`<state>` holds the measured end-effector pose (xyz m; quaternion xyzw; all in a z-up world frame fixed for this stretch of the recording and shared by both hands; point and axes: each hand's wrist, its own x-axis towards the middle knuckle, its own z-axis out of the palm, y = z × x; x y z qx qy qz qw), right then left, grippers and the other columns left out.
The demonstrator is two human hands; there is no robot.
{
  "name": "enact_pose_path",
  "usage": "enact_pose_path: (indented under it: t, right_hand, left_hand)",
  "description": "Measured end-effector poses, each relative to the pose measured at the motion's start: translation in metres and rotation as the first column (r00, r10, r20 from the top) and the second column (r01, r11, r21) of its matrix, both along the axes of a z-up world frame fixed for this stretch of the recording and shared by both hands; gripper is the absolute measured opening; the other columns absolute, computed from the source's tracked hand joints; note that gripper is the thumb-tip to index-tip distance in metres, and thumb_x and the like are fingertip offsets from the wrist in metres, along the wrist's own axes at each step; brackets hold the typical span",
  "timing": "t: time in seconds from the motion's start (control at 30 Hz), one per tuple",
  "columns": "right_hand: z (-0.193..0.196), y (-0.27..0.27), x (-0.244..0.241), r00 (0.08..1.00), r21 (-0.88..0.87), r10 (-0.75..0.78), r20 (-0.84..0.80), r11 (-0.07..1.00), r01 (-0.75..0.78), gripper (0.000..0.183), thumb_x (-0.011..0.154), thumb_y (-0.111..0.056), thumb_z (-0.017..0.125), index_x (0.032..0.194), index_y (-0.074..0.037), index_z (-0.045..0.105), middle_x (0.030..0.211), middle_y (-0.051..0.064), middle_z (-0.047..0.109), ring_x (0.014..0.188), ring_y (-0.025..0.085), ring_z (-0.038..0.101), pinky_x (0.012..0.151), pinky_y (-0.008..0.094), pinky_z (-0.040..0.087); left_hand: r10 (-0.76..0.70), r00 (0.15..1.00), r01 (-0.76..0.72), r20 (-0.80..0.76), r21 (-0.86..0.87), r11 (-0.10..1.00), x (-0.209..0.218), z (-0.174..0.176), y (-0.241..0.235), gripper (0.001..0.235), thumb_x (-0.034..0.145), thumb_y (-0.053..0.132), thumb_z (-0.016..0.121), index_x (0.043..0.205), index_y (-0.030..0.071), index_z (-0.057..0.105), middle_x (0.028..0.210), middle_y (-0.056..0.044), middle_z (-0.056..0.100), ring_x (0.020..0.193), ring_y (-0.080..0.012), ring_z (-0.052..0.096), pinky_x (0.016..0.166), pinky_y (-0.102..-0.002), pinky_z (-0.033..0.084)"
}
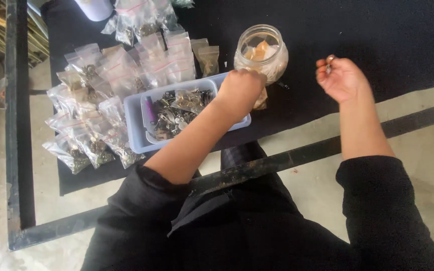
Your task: Picking up small metal hardware parts from a tray and jar and placing them into small plastic zip-lock bags
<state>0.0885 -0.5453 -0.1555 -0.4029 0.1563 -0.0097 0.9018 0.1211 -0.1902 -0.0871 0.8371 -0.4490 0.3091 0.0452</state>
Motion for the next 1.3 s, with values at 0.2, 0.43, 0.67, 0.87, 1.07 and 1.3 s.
enact_pose_path:
  t: [0.2,0.43,0.67,0.87,1.07,1.3]
  right_hand:
    - [0.058,0.076,-0.014,0.973,-0.242,0.058,-0.223,0.964,-0.113,0.013,0.089,-0.024,0.064,0.080,-0.015,0.062,0.086,0.009,0.077,0.063,0.017,0.072,0.055,0.030,0.063]
    - [0.045,0.113,-0.010,0.931,-0.943,0.228,-0.284,0.107,-0.314,0.036,0.086,-0.016,0.079,0.112,0.005,0.068,0.073,0.022,0.070,0.048,0.025,0.057,0.028,0.031,0.045]
    - [0.036,0.113,-0.009,0.949,-0.926,0.101,-0.299,0.208,-0.314,0.031,0.095,-0.022,0.067,0.118,-0.002,0.068,0.072,0.015,0.070,0.048,0.020,0.061,0.031,0.027,0.050]
    - [0.064,0.144,-0.053,0.973,-0.301,0.223,-0.055,0.925,-0.230,0.008,0.098,-0.023,0.064,0.098,-0.020,0.071,0.094,0.011,0.075,0.068,0.017,0.067,0.055,0.027,0.058]
    - [0.131,0.268,-0.071,0.888,-0.393,0.455,0.068,0.830,-0.396,0.013,0.102,-0.022,0.058,0.109,-0.014,0.066,0.065,0.011,0.058,0.045,0.011,0.044,0.035,0.019,0.040]
    - [0.212,0.372,-0.067,0.743,-0.971,0.628,-0.230,-0.092,-0.223,0.047,0.100,-0.014,0.059,0.146,-0.022,0.057,0.081,0.009,0.076,0.064,0.022,0.067,0.055,0.037,0.055]
  left_hand:
    - [0.067,0.998,-0.067,0.009,0.068,0.995,-0.019,0.080,0.019,0.013,0.071,0.008,0.072,0.063,0.018,0.068,0.055,0.002,0.058,0.052,-0.0184,0.062,0.044,-0.034,0.050]
    - [0.035,0.852,-0.150,-0.523,-0.180,0.972,-0.037,0.153,0.113,0.013,0.087,0.022,0.067,0.087,0.017,0.078,0.070,-0.008,0.071,0.071,-0.0381,0.072,0.061,-0.050,0.059]
    - [0.204,0.659,-0.435,-0.724,-0.145,0.889,-0.058,0.162,0.199,0.018,0.084,0.032,0.064,0.092,0.025,0.079,0.082,-0.001,0.076,0.085,-0.0371,0.072,0.075,-0.050,0.058]
    - [0.217,0.568,-0.506,-0.794,-0.130,0.853,-0.055,0.133,0.222,0.022,0.085,0.031,0.064,0.096,0.020,0.080,0.083,-0.007,0.076,0.086,-0.0395,0.072,0.077,-0.053,0.058]
    - [0.229,0.528,-0.507,-0.817,-0.087,0.858,-0.048,0.113,0.211,0.023,0.084,0.032,0.062,0.092,0.020,0.079,0.079,-0.008,0.074,0.083,-0.0383,0.073,0.077,-0.050,0.059]
    - [0.211,0.548,-0.475,-0.809,-0.094,0.875,-0.040,0.098,0.215,0.024,0.086,0.027,0.059,0.088,0.013,0.078,0.075,-0.013,0.073,0.080,-0.0413,0.071,0.073,-0.052,0.059]
